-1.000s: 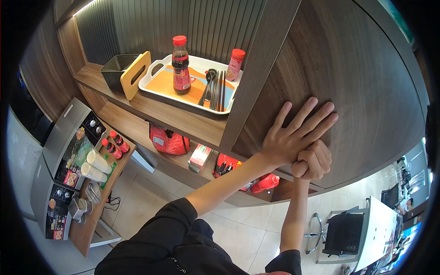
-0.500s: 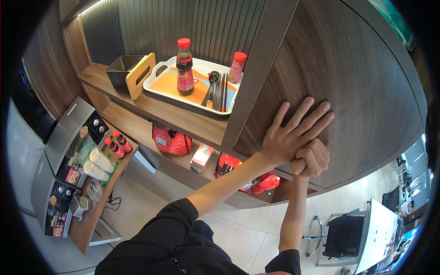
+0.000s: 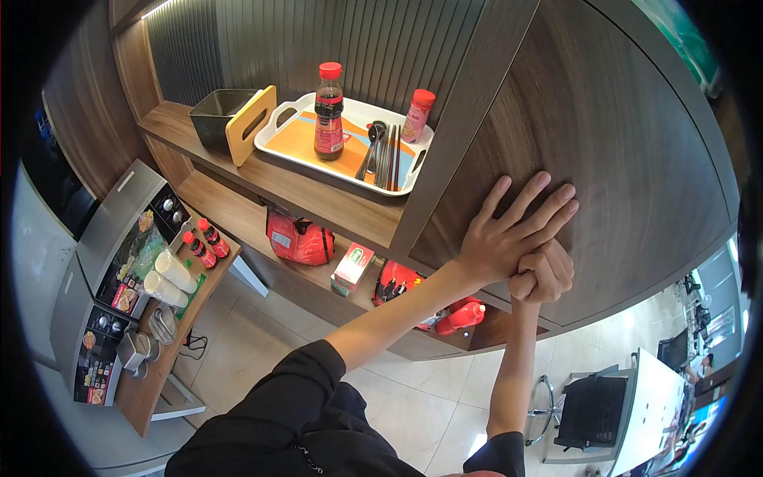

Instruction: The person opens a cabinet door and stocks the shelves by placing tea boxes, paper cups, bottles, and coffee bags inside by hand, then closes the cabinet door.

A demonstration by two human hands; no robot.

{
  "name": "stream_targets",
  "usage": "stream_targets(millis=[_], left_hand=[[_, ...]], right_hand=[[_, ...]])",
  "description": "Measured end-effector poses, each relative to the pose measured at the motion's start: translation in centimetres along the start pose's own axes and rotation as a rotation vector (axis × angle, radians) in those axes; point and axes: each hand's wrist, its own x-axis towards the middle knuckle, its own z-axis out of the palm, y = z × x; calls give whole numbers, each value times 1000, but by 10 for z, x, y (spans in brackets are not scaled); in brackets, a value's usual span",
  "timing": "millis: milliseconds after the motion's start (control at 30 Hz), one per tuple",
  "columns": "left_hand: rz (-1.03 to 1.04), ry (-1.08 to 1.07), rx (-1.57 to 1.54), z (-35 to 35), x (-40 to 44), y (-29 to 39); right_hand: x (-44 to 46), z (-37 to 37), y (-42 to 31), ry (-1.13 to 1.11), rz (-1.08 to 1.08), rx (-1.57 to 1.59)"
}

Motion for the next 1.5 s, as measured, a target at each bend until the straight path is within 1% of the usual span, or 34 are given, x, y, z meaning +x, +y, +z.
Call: stream_targets(millis=[100,133,200,233,300,333,367,400,433,467,500,533,600,633,667,700,733,800,867,900,933,1000,1067,1100,1133,1167,1200,1233,1267,1333,1367,1433,1500], left_hand=[[5,-22,-30,-1,-12,0],[6,-32,-39,-1,-20,-1],[17,-111,-23,-7,-45,-4],[23,-152,-15,-13,-61,-4],[-26,-372,-204,-39,-101,-5],[-92,-486,-253,-56,-122,-1],[-158,-595,-298,-75,-149,6],[-291,-535,-427,-92,-198,12],[-527,-599,-548,-122,-233,20],[-626,-692,-568,-154,-272,21],[-765,-769,-515,-191,-308,26],[-804,-873,-407,-227,-363,24],[-872,-1029,-246,-311,-489,19],[-1045,-1166,-207,-355,-517,14],[-1224,-1417,-187,-406,-603,2],[-1490,-1525,-278,-457,-638,-16],[-1761,-1619,-363,-498,-651,-32],[-1473,-2022,6,-554,-648,-50],[-1437,-1996,202,-573,-633,-57],[-1564,-1842,136,-579,-641,-61],[-1682,-1674,75,-584,-650,-66],[-1776,-1529,-56,-565,-616,-68],[-1477,-1551,69,-550,-648,-72],[-1556,-1543,21,-534,-643,-71],[-1633,-1531,-30,-507,-635,-70],[-1707,-1455,-128,-483,-622,-64],[-1775,-1376,-225,-459,-610,-57],[-1763,-1343,-341,-435,-610,-53],[-1747,-1309,-456,-414,-612,-49],[-1691,-1306,-570,-373,-577,-32],[-1651,-1299,-626,-359,-564,-25],[-1571,-1284,-740,-344,-553,-16],[-1454,-1394,-731,-345,-552,-15]], right_hand=[[2,-3,0,-58,-4,11],[-1,-4,-3,-87,23,21],[-16,-5,-9,-138,79,39],[-28,-8,-12,-199,100,29],[-59,-16,-28,-273,287,109],[-77,-21,-37,-306,376,149],[-104,-32,-46,-324,448,121],[-137,-45,-59,-341,517,93],[-169,-57,-73,-340,688,87],[-203,-71,-91,-339,864,83],[-236,-90,-110,-352,1047,101],[-270,-110,-131,-366,1236,119],[-339,-157,-178,-321,1580,93],[-362,-176,-200,-287,1750,124],[-381,-196,-225,-248,1926,151],[-401,-217,-251,-200,2102,176],[-425,-238,-274,-220,2201,149],[-474,-277,-326,-249,2404,99],[-516,-312,-388,-635,2520,-19],[-530,-326,-413,-842,2552,-64],[-537,-339,-433,-1158,2623,-98],[-537,-350,-468,-1176,2726,29],[-564,-348,-497,-1069,2440,37],[-580,-348,-508,-1016,2297,36],[-589,-340,-511,-911,2223,58],[-594,-328,-510,-808,2148,77],[-595,-320,-507,-726,2164,177],[-593,-313,-501,-641,2176,276],[-583,-310,-495,-651,2250,272],[-552,-306,-479,-665,2388,267],[-539,-303,-475,-579,2460,228],[-527,-302,-465,-555,2477,135],[-522,-296,-458,-516,2483,65]])
